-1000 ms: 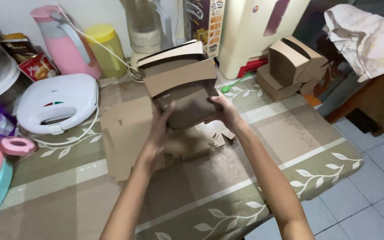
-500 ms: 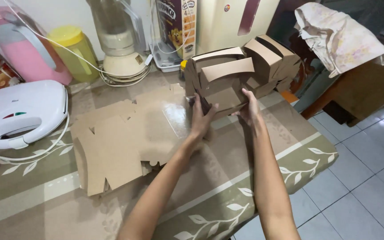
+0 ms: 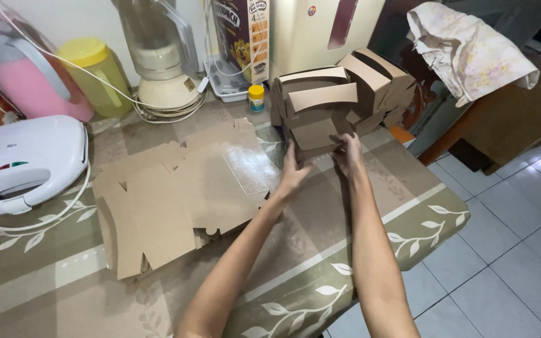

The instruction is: Folding flat cardboard templates into assembled pastry boxes on a table.

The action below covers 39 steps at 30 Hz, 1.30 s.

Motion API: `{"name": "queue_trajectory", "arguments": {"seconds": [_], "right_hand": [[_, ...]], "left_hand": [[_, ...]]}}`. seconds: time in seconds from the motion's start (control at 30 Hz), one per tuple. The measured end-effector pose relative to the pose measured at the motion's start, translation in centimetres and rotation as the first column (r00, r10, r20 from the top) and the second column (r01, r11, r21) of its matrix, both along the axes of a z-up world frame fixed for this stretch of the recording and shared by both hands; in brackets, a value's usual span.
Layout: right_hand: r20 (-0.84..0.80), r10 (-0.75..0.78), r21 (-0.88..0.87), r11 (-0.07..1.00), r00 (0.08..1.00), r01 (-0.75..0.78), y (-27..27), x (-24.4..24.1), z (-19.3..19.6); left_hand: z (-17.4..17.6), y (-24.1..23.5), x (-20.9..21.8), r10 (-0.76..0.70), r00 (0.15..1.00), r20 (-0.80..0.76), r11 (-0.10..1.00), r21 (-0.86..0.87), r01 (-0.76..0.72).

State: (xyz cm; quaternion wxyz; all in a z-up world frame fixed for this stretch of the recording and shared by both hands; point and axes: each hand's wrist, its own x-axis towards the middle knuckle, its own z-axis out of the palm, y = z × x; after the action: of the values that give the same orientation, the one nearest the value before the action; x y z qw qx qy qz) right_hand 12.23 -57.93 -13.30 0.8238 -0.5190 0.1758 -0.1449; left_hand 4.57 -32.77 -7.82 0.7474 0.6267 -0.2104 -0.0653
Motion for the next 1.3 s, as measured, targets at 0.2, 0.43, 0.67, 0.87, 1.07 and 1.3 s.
{"name": "queue_trajectory", "arguments": {"seconds": [0.2, 0.43, 0.67, 0.87, 1.07, 1.3], "right_hand": [[0.024, 0.144, 0.014, 0.989, 0.989, -0.144, 6.5, -4.6, 7.2], [0.166, 0.161, -0.044, 0.987, 0.973, -0.156, 12.8, -14.9, 17.1], [0.273, -0.004, -0.037, 0.999, 0.962, 0.014, 12.4, -24.4, 19.0], [0.359, -0.326, 0.104, 0.945, 0.875, 0.309, 11.8, -28.7, 15.5], [0.277, -0.526, 0.242, 0.848, 0.804, 0.471, 7.1, -28.1, 11.6], [0.054, -0.432, 0.109, 0.899, 0.9, 0.425, 4.8, -27.0, 11.3]], "left_hand": [[5.0, 2.2, -3.1, 0.253, 0.954, -0.158, 0.967, 0.013, -0.254], [15.2, 4.4, -9.6, 0.314, 0.932, -0.183, 0.937, -0.101, -0.336], [14.9, 0.8, -9.6, 0.092, 0.984, -0.152, 0.963, -0.239, -0.127], [12.2, -7.2, -10.7, 0.098, 0.995, 0.003, 0.977, -0.19, -0.096], [8.4, -13.6, -11.8, -0.004, 1.0, 0.011, 0.996, 0.094, 0.003], [2.2, -16.4, -7.9, -0.034, 0.988, -0.153, 0.959, 0.274, 0.076]]}}
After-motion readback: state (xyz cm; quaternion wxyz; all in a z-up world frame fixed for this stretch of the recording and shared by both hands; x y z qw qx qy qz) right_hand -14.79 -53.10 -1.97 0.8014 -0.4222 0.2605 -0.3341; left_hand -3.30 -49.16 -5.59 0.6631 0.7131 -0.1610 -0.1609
